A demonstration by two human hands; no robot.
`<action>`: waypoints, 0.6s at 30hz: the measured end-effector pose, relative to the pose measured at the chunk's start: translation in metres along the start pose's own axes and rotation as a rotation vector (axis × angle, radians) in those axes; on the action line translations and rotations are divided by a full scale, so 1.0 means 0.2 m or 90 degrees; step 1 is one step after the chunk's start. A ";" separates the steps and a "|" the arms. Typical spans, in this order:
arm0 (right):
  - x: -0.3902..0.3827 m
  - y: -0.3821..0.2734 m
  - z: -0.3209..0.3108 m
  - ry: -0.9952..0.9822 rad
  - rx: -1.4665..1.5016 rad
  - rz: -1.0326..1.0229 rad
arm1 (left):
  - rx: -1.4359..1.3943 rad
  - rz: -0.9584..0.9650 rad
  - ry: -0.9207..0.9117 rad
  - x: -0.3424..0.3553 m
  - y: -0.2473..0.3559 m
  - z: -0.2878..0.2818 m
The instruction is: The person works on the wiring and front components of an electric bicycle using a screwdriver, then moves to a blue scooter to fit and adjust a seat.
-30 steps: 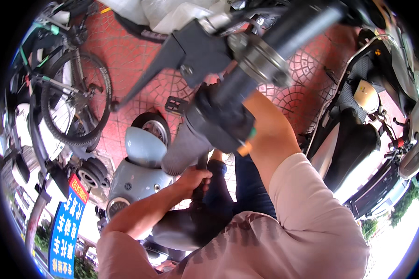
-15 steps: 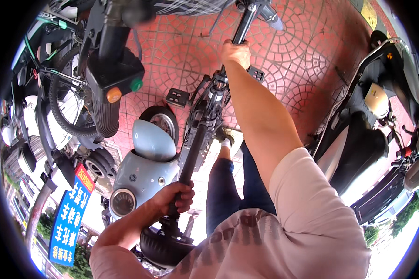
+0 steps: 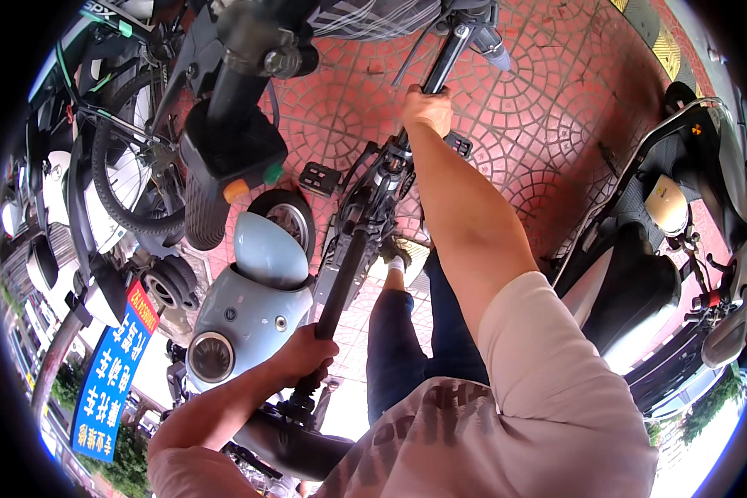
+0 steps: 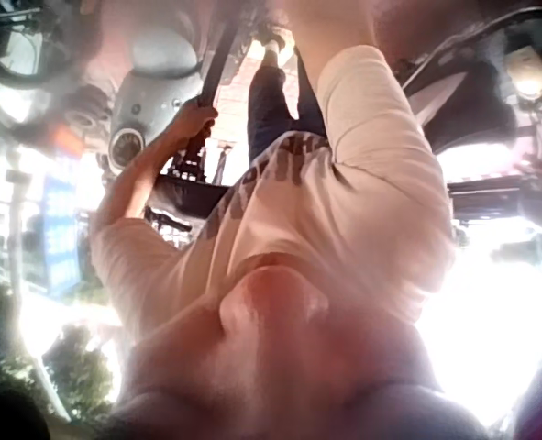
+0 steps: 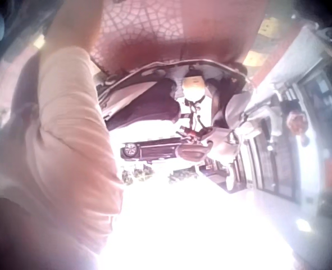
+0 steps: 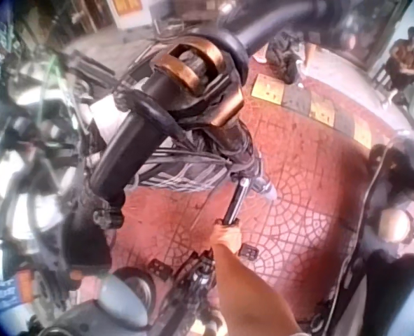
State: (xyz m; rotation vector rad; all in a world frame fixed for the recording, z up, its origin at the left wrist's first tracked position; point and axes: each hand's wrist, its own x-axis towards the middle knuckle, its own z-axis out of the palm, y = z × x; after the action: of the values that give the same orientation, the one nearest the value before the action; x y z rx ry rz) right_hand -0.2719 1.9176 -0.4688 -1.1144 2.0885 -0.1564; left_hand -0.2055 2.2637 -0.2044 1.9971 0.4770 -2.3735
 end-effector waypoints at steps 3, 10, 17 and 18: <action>-0.01 -0.02 -0.01 -0.028 -0.007 -0.003 | -0.199 -0.044 -0.128 0.01 -0.04 -0.02; 0.00 -0.05 0.00 -0.021 -0.022 -0.053 | -0.625 -0.033 -0.495 0.05 -0.19 -0.03; 0.02 -0.02 -0.02 -0.013 0.012 -0.040 | -0.046 -0.020 0.015 -0.08 -0.01 0.02; -0.02 -0.01 0.00 -0.013 0.005 -0.041 | 0.019 -0.015 0.001 -0.08 -0.02 -0.02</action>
State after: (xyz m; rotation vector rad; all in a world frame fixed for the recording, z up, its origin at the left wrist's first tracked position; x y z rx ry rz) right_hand -0.2691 1.9200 -0.4664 -1.1747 2.0336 -0.1849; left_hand -0.1996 2.2651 -0.1886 2.0155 0.4708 -2.4070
